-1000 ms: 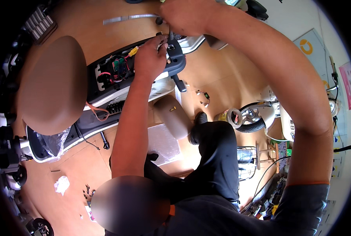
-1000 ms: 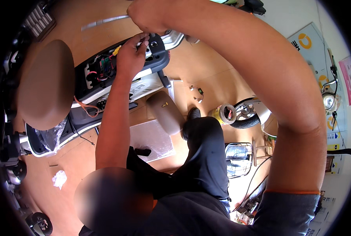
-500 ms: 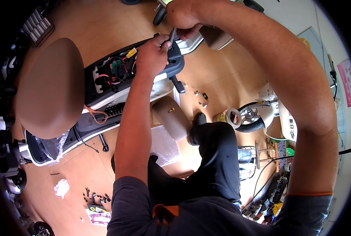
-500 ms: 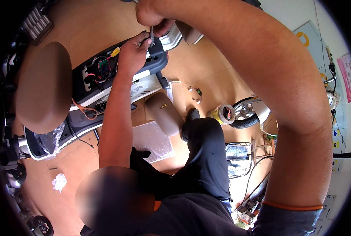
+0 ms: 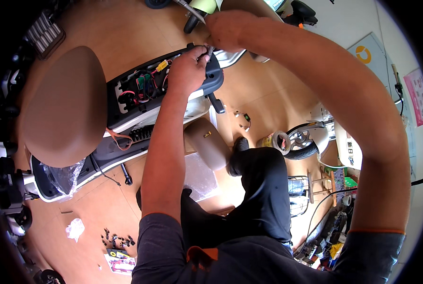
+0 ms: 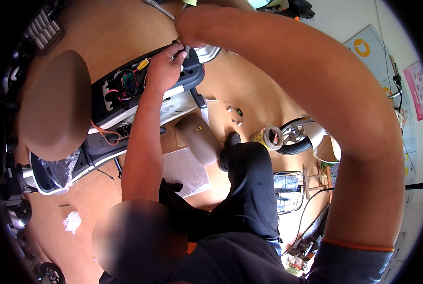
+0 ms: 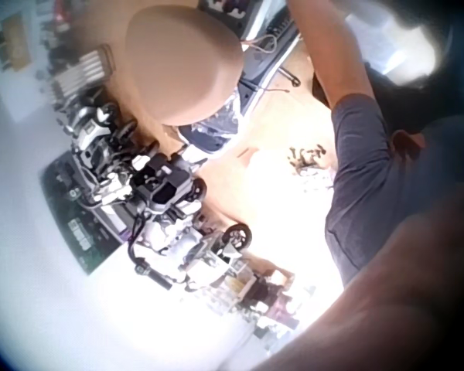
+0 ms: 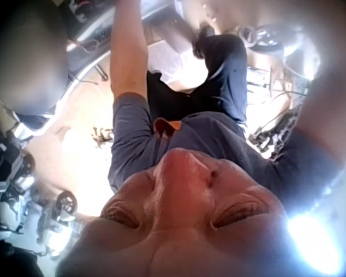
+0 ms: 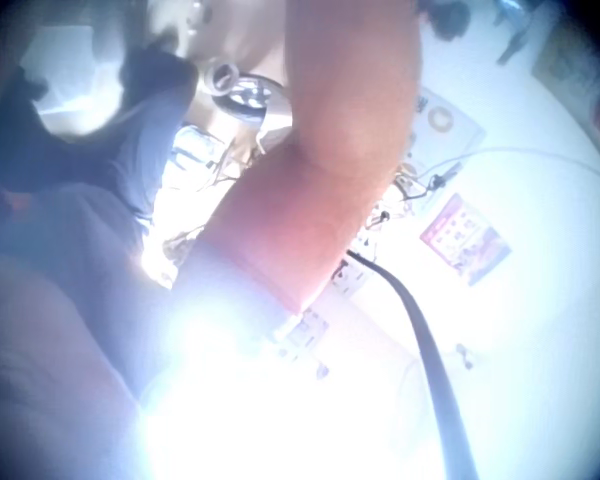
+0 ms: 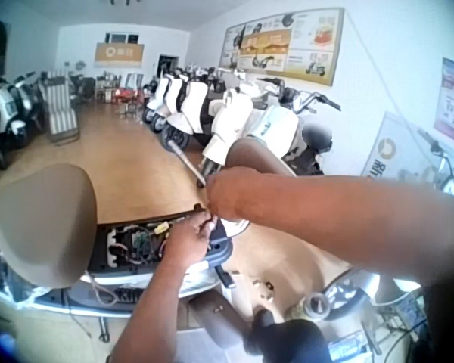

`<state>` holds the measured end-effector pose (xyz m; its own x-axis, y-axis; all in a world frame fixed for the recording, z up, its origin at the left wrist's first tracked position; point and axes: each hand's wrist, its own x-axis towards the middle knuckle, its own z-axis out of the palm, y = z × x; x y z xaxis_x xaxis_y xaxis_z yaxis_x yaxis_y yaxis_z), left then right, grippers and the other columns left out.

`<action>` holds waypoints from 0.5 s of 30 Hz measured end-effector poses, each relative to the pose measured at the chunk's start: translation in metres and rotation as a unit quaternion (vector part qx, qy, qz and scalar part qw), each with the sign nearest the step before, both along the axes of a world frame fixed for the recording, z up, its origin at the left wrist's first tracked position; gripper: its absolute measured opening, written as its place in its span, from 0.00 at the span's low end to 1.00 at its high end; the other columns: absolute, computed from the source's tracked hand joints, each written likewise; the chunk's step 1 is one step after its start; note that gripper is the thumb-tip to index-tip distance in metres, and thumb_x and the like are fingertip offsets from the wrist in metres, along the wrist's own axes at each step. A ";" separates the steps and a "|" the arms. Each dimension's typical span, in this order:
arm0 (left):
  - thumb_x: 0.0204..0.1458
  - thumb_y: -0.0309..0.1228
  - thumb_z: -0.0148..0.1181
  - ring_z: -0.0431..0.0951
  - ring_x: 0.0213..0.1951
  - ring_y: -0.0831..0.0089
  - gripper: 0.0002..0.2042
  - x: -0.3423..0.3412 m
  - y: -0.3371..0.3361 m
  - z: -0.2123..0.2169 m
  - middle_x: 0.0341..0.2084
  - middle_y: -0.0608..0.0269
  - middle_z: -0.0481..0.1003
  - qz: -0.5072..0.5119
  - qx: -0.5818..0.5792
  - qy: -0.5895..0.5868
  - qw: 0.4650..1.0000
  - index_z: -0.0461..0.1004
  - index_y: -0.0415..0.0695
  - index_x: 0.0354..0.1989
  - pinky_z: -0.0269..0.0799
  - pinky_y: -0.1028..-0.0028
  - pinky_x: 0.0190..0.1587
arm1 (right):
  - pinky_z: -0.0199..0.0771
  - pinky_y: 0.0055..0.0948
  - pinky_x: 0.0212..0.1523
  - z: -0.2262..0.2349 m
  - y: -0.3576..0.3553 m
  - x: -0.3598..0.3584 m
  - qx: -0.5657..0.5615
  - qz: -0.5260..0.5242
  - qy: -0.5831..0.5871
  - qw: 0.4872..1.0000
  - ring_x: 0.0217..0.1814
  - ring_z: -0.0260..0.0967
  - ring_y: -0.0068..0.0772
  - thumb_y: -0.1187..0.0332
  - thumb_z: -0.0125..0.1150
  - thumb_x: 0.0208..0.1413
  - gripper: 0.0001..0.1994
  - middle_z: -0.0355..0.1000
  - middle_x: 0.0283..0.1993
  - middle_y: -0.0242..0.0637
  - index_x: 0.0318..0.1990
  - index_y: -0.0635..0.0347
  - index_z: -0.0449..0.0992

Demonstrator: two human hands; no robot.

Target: The person assembles a scooter by unpacking parts, attaching a rearview mirror, and using a wrench to tighten bolts on the scooter's body. The person handles small hardware, a mirror, and a wrench while working on the scooter in a workshop.

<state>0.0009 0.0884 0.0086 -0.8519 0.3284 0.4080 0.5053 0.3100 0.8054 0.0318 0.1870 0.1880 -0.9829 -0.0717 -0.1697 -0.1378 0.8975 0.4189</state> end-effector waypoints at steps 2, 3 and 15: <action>0.61 0.36 0.62 0.82 0.47 0.50 0.14 -0.001 0.000 -0.001 0.44 0.49 0.82 0.007 -0.011 0.021 1.000 0.80 0.46 0.53 0.76 0.60 0.51 | 0.79 0.45 0.46 0.008 0.020 -0.003 -0.016 0.063 0.006 0.998 0.46 0.79 0.53 0.52 0.64 0.62 0.20 0.81 0.39 0.47 0.43 0.63 0.80; 0.61 0.35 0.61 0.82 0.46 0.49 0.14 0.001 0.003 -0.003 0.43 0.49 0.82 0.011 -0.007 0.038 0.999 0.80 0.46 0.52 0.77 0.59 0.49 | 0.79 0.45 0.47 0.010 0.025 -0.005 -0.015 0.082 0.007 0.997 0.46 0.79 0.54 0.52 0.64 0.62 0.20 0.81 0.40 0.47 0.44 0.63 0.80; 0.61 0.38 0.63 0.82 0.46 0.48 0.14 0.004 0.009 -0.003 0.42 0.48 0.82 0.048 -0.009 0.040 0.998 0.80 0.46 0.52 0.76 0.59 0.49 | 0.81 0.46 0.46 0.022 0.009 -0.018 0.065 0.081 -0.008 0.995 0.46 0.81 0.51 0.51 0.70 0.51 0.19 0.83 0.40 0.46 0.39 0.58 0.86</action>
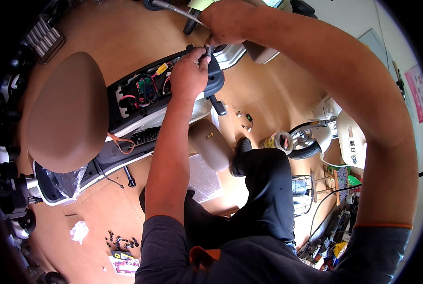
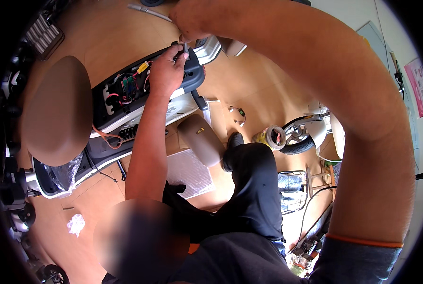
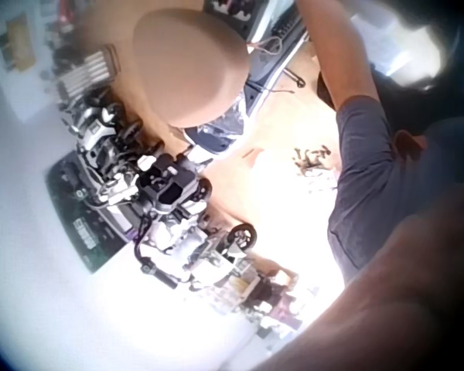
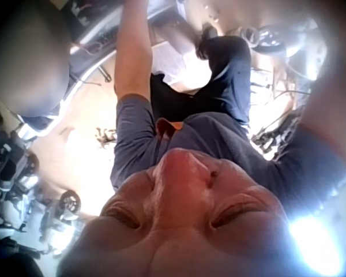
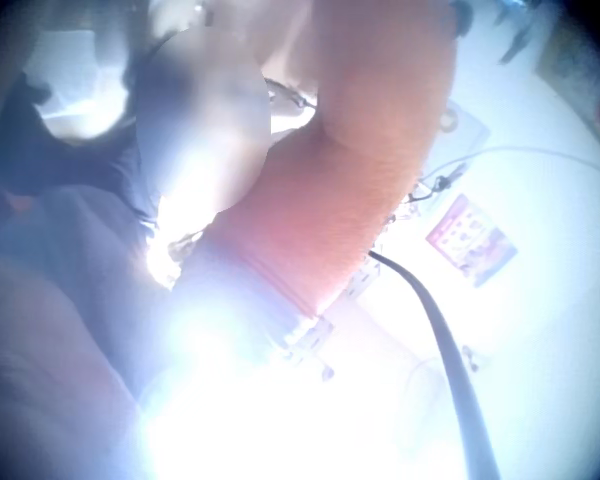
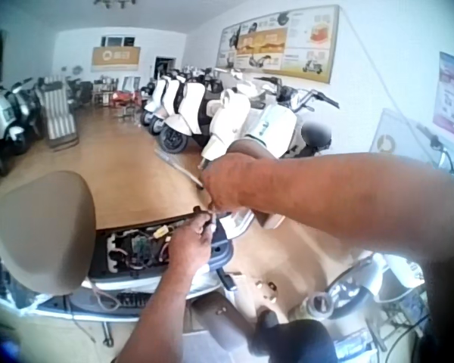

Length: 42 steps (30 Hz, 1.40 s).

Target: The person assembles a scooter by unpacking parts, attaching a rearview mirror, and using a wrench to tighten bolts on the scooter's body. The person handles small hardware, a mirror, and a wrench while working on the scooter in a workshop.

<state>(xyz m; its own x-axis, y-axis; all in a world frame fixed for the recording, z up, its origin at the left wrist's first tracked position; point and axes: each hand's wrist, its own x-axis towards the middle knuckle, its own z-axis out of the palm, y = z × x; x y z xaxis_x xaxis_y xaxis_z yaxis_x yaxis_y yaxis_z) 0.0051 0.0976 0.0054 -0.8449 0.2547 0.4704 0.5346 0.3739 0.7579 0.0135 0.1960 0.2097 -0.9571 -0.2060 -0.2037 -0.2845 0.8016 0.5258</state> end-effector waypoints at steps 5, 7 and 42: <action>0.60 0.38 0.64 0.81 0.46 0.49 0.14 -0.002 0.000 -0.005 0.43 0.49 0.82 -0.008 -0.005 0.030 0.999 0.80 0.47 0.51 0.76 0.60 0.49 | 0.80 0.47 0.45 -0.001 0.016 -0.006 0.008 0.229 -0.018 0.973 0.43 0.80 0.54 0.52 0.71 0.50 0.18 0.81 0.35 0.46 0.42 0.54 0.84; 0.60 0.37 0.64 0.82 0.46 0.50 0.13 0.000 0.005 -0.004 0.42 0.50 0.82 0.004 -0.020 0.046 0.999 0.80 0.47 0.50 0.76 0.60 0.49 | 0.80 0.48 0.44 0.006 0.017 -0.005 0.052 0.266 -0.032 0.962 0.43 0.80 0.53 0.52 0.71 0.50 0.18 0.80 0.36 0.45 0.43 0.53 0.83; 0.58 0.36 0.63 0.81 0.38 0.44 0.10 -0.002 0.010 -0.012 0.33 0.49 0.81 0.046 -0.022 0.108 0.993 0.78 0.45 0.44 0.76 0.51 0.41 | 0.76 0.30 0.40 -0.106 0.001 0.009 -0.922 -0.076 0.016 0.380 0.37 0.75 0.31 0.69 0.49 0.64 0.17 0.79 0.36 0.36 0.55 0.56 0.80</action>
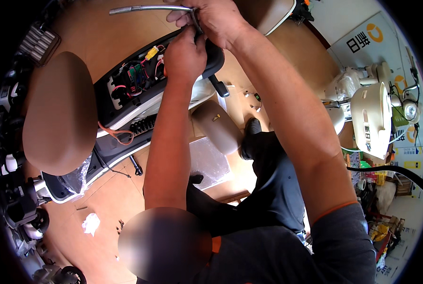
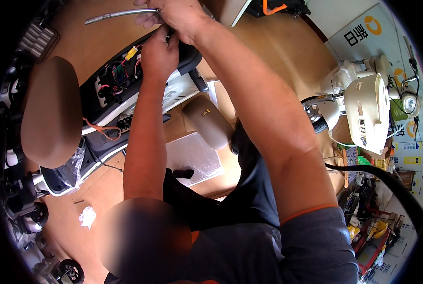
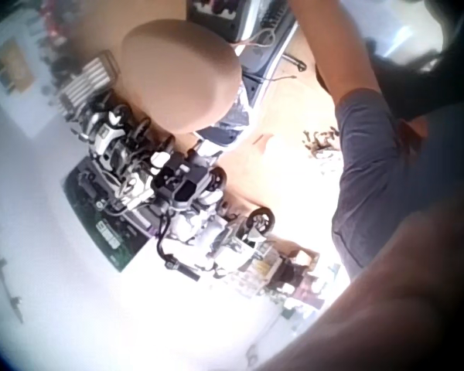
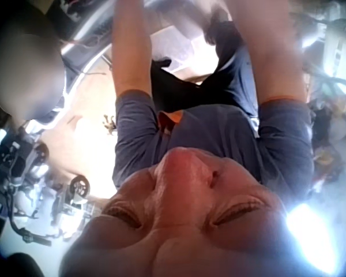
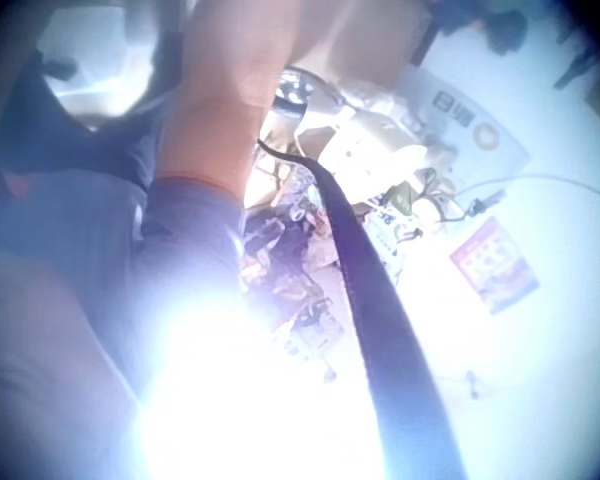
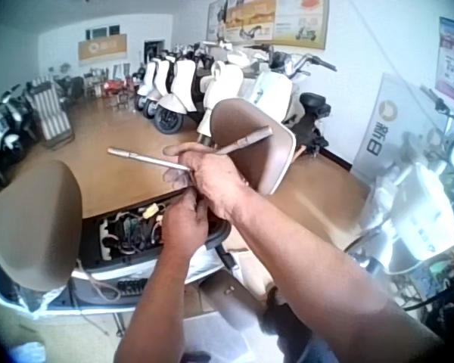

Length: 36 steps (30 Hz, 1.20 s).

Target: The person assembles a scooter by unpacking parts, attaching a rearview mirror, and using a wrench to tighten bolts on the scooter's body. The person handles small hardware, a mirror, and a wrench while working on the scooter in a workshop.

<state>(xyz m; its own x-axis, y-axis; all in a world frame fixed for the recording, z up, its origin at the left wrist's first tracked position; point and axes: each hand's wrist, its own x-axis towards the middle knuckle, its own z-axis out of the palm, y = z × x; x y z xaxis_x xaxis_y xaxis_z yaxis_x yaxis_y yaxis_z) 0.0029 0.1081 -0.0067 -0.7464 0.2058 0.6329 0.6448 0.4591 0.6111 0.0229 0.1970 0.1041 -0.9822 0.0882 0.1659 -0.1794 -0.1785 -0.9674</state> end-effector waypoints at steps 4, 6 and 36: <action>0.57 0.36 0.65 0.81 0.37 0.45 0.10 0.000 0.000 0.001 0.32 0.50 0.82 -0.008 0.028 0.003 1.000 0.80 0.48 0.44 0.77 0.53 0.39 | 0.66 0.29 0.22 0.023 0.006 0.010 0.063 0.050 -0.111 0.991 0.25 0.64 0.22 0.65 0.50 0.65 0.15 0.69 0.26 0.28 0.53 0.55 0.81; 0.56 0.37 0.66 0.82 0.36 0.46 0.10 0.002 0.003 0.002 0.31 0.51 0.82 -0.018 0.043 -0.005 0.999 0.80 0.48 0.44 0.77 0.54 0.39 | 0.68 0.35 0.20 0.029 0.000 -0.001 0.071 0.037 -0.197 0.977 0.24 0.65 0.27 0.62 0.54 0.64 0.16 0.69 0.26 0.29 0.52 0.58 0.81; 0.64 0.37 0.59 0.83 0.38 0.51 0.12 -0.022 -0.026 0.011 0.35 0.51 0.83 -0.092 0.012 -0.052 0.994 0.82 0.49 0.50 0.77 0.62 0.43 | 0.83 0.48 0.36 0.073 0.015 -0.015 0.800 0.033 0.010 0.599 0.45 0.81 0.49 0.67 0.65 0.56 0.17 0.81 0.40 0.49 0.52 0.63 0.78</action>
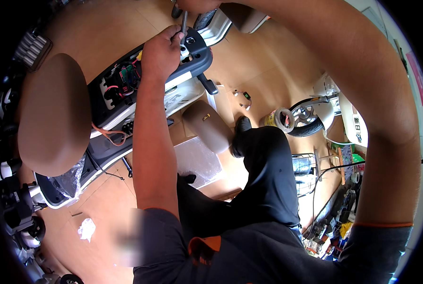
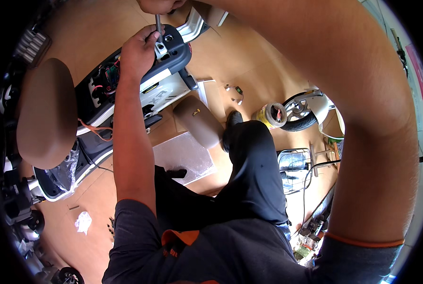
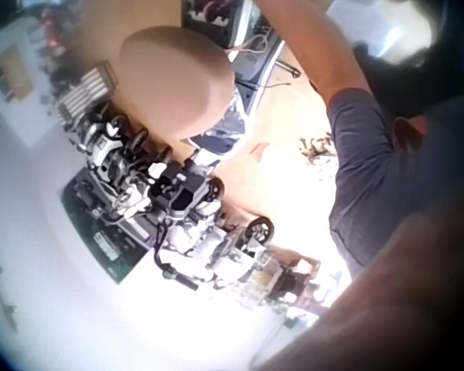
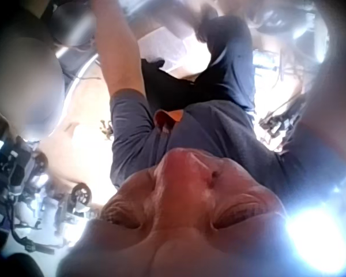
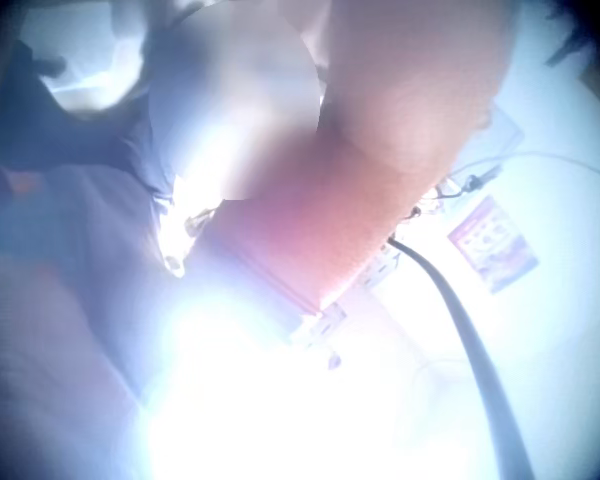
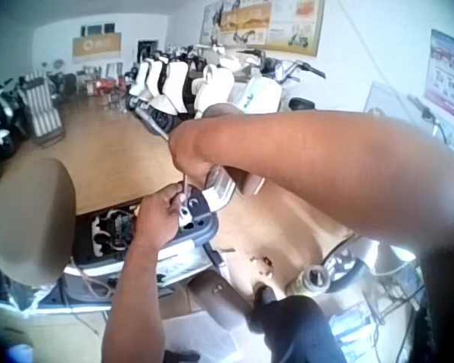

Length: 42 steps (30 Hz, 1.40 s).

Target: The person assembles a scooter by unpacking parts, attaching a rearview mirror, and using a wrench to tighten bolts on the scooter's body. The person handles small hardware, a mirror, and a wrench while working on the scooter in a workshop.

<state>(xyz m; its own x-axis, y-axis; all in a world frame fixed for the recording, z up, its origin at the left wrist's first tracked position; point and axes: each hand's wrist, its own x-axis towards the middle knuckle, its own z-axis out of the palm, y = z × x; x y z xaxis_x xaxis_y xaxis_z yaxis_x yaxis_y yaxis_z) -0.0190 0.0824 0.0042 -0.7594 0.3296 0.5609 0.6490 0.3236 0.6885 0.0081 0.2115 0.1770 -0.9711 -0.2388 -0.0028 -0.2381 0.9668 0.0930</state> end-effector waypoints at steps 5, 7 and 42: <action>0.63 0.37 0.59 0.83 0.39 0.50 0.12 0.000 -0.002 -0.002 0.36 0.50 0.83 0.010 0.026 -0.037 0.999 0.82 0.49 0.51 0.77 0.61 0.45 | 0.83 0.48 0.38 -0.002 0.001 0.000 0.001 0.004 0.010 1.000 0.46 0.82 0.49 0.67 0.65 0.56 0.17 0.81 0.40 0.50 0.52 0.62 0.78; 0.63 0.36 0.59 0.83 0.40 0.50 0.12 0.002 -0.005 0.001 0.37 0.49 0.83 0.011 -0.003 -0.037 0.999 0.82 0.49 0.51 0.77 0.60 0.45 | 0.83 0.47 0.38 -0.004 -0.001 0.003 0.005 -0.003 0.020 1.000 0.47 0.82 0.48 0.67 0.65 0.56 0.17 0.82 0.41 0.50 0.52 0.61 0.78; 0.61 0.38 0.58 0.80 0.44 0.42 0.13 0.006 -0.019 -0.003 0.36 0.43 0.81 0.068 -0.128 0.017 0.989 0.79 0.43 0.47 0.74 0.52 0.48 | 0.81 0.46 0.36 -0.001 -0.029 0.031 0.237 0.273 0.095 0.928 0.37 0.83 0.46 0.59 0.63 0.53 0.13 0.82 0.32 0.41 0.43 0.54 0.81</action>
